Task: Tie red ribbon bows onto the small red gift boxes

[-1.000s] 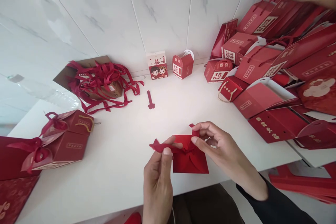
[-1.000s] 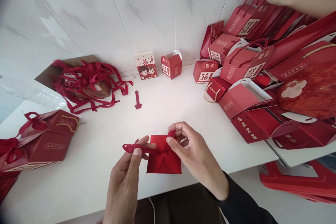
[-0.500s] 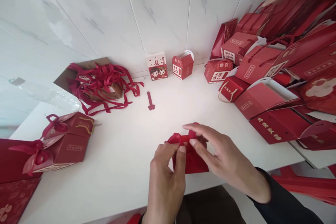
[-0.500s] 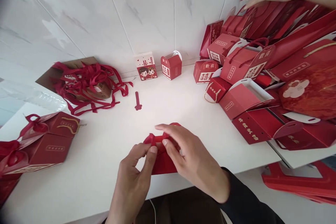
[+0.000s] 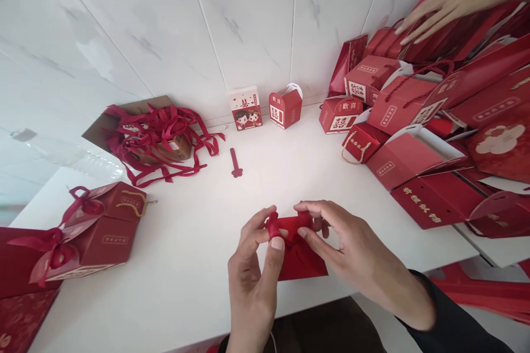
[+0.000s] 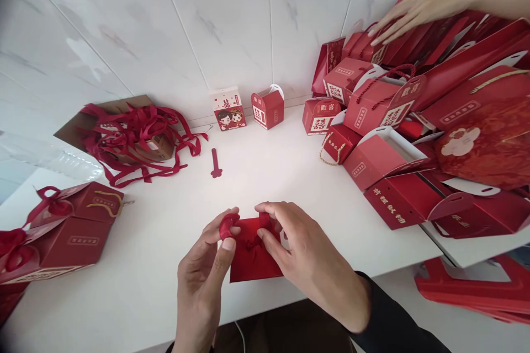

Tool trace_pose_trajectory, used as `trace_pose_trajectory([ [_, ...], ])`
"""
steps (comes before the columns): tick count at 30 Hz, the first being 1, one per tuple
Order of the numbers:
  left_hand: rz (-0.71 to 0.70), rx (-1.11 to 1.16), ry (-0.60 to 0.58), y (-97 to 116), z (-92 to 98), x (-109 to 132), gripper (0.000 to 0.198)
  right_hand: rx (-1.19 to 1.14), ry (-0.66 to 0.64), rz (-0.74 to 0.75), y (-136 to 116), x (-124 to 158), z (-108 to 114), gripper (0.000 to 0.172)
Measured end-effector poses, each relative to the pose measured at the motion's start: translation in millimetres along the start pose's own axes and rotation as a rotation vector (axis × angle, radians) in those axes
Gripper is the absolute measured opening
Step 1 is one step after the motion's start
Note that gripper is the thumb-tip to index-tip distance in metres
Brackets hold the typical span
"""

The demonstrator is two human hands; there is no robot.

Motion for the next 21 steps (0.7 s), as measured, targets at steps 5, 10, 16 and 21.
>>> trace_pose_trajectory([
  [5,-0.086,-0.023,0.067,-9,-3.0,-2,0.017,0.132,0.067,0.045,2,4,4,0.016],
  [10,-0.158,-0.187,0.104,-6,-3.3,-4,0.015,0.243,0.136,0.088,-3,7,7,0.013],
  [16,-0.297,-0.222,0.247,1,2.1,2,0.017,0.167,0.07,0.066,-11,8,5,0.013],
  [21,-0.054,0.124,0.338,-2,10.0,3,0.016,0.118,0.027,0.037,-9,7,4,0.012],
])
Point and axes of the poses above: each hand's wrist, its own x-axis away from the middle knuckle, its own z-axis out of the back of the hand, y = z × x, the point moved 4 cm from there along -x, towards the middle knuckle, and after that the axes turned 9 degrees about -y, right-handed, at the moved point
